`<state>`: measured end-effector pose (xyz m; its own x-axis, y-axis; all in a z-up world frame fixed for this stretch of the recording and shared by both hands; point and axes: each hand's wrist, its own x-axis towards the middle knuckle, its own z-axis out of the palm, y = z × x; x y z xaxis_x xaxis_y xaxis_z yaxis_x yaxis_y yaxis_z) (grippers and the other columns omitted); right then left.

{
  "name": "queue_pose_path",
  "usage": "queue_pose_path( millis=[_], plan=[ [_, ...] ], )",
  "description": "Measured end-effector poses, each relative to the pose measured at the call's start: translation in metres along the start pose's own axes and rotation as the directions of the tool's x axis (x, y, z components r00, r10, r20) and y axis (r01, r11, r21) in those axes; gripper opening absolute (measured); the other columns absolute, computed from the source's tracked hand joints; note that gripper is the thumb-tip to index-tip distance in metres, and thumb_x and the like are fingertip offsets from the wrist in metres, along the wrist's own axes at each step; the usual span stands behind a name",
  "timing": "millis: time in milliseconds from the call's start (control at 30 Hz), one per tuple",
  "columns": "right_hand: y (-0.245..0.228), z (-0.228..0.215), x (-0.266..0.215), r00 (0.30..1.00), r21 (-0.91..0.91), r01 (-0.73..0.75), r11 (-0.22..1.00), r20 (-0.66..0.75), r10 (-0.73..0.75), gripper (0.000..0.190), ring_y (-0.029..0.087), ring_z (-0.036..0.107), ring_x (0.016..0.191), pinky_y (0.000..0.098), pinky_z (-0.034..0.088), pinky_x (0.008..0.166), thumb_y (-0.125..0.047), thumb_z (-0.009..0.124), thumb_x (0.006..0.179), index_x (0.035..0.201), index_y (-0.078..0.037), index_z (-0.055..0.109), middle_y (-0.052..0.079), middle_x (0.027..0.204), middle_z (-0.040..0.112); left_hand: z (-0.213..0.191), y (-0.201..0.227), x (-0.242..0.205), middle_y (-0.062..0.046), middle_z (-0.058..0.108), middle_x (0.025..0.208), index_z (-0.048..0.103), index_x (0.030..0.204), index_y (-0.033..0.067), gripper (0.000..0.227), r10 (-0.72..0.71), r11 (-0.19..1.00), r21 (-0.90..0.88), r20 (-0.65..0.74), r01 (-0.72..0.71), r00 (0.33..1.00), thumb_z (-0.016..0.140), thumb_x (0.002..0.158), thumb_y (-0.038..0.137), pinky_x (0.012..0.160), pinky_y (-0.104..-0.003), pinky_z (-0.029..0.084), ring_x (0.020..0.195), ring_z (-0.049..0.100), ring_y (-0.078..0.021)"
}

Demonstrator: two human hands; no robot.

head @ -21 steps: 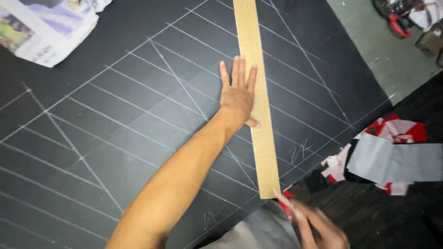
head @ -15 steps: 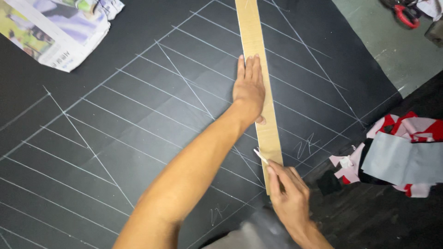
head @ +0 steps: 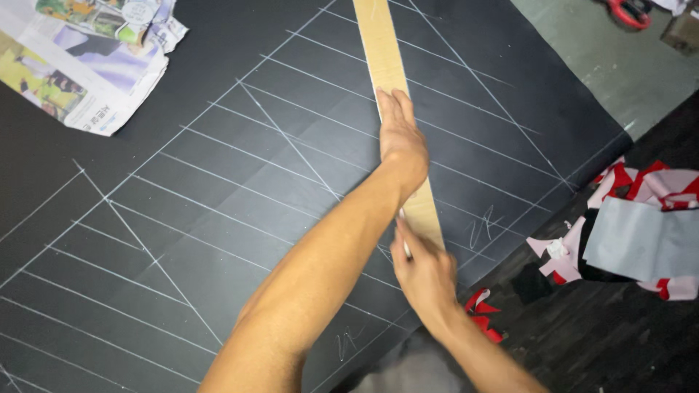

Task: The person uses a white marking tool to draw lines on a long, narrow strip of light-colored material. They hold the strip steady with one hand while drawing with the other, repeatedly repositioning the strip on a dark work surface to continue the marking process.

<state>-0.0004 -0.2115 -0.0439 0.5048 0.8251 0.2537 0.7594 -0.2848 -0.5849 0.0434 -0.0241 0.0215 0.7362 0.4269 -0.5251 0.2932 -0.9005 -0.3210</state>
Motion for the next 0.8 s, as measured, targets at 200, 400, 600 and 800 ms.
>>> queue_pose_path(
  millis=[200, 400, 600, 800],
  plan=[
    [0.001, 0.000, 0.002, 0.982, 0.008, -0.172, 0.985, 0.079, 0.171, 0.027, 0.038, 0.073, 0.076, 0.0450, 0.057, 0.063, -0.013, 0.070, 0.093, 0.120, -0.008, 0.074, 0.021, 0.085, 0.073, 0.002, 0.000, 0.007, -0.039, 0.029, 0.158, 0.054, 0.145, 0.0001, 0.106, -0.027, 0.999, -0.018, -0.001, 0.027, 1.000, 0.086, 0.063, 0.060, 0.108, -0.078, 0.009, 0.148, 0.011, -0.0586],
    [0.033, -0.072, -0.121, 0.996, 0.030, -0.018, 0.999, 0.090, 0.015, 0.025, 0.023, 0.075, 0.083, 0.0346, 0.058, 0.072, -0.023, 0.070, 0.088, 0.112, -0.014, 0.074, 0.009, 0.086, 0.075, -0.009, -0.007, -0.014, -0.037, 0.035, 0.157, 0.057, 0.145, 0.0005, 0.073, 0.019, 0.999, -0.047, 0.020, -0.018, 1.000, 0.077, 0.087, 0.040, 0.108, -0.078, 0.007, 0.148, 0.011, -0.0619],
    [0.047, -0.162, -0.016, 0.994, 0.205, -0.102, 0.973, 0.071, 0.089, 0.021, 0.008, 0.070, 0.076, 0.0205, 0.056, 0.072, -0.015, 0.068, 0.099, 0.106, 0.003, 0.073, 0.006, 0.088, 0.075, -0.024, -0.009, -0.030, -0.034, 0.037, 0.157, 0.048, 0.150, 0.0022, 0.083, 0.030, 0.998, 0.060, 0.086, -0.036, 0.996, 0.084, 0.082, 0.033, 0.106, -0.079, 0.016, 0.144, 0.020, -0.0656],
    [-0.051, -0.148, 0.218, 0.852, 0.075, 0.184, 0.980, 0.484, -0.197, 0.024, 0.015, 0.074, 0.085, 0.0256, 0.056, 0.075, -0.009, 0.065, 0.097, 0.118, -0.004, 0.075, 0.009, 0.097, 0.078, -0.028, 0.012, 0.009, -0.031, 0.027, 0.161, 0.022, 0.158, 0.0030, 0.117, -0.215, 0.976, 0.033, 0.208, 0.213, 0.954, 0.090, 0.067, 0.032, 0.110, -0.070, 0.020, 0.148, 0.015, -0.0561]
  ],
)
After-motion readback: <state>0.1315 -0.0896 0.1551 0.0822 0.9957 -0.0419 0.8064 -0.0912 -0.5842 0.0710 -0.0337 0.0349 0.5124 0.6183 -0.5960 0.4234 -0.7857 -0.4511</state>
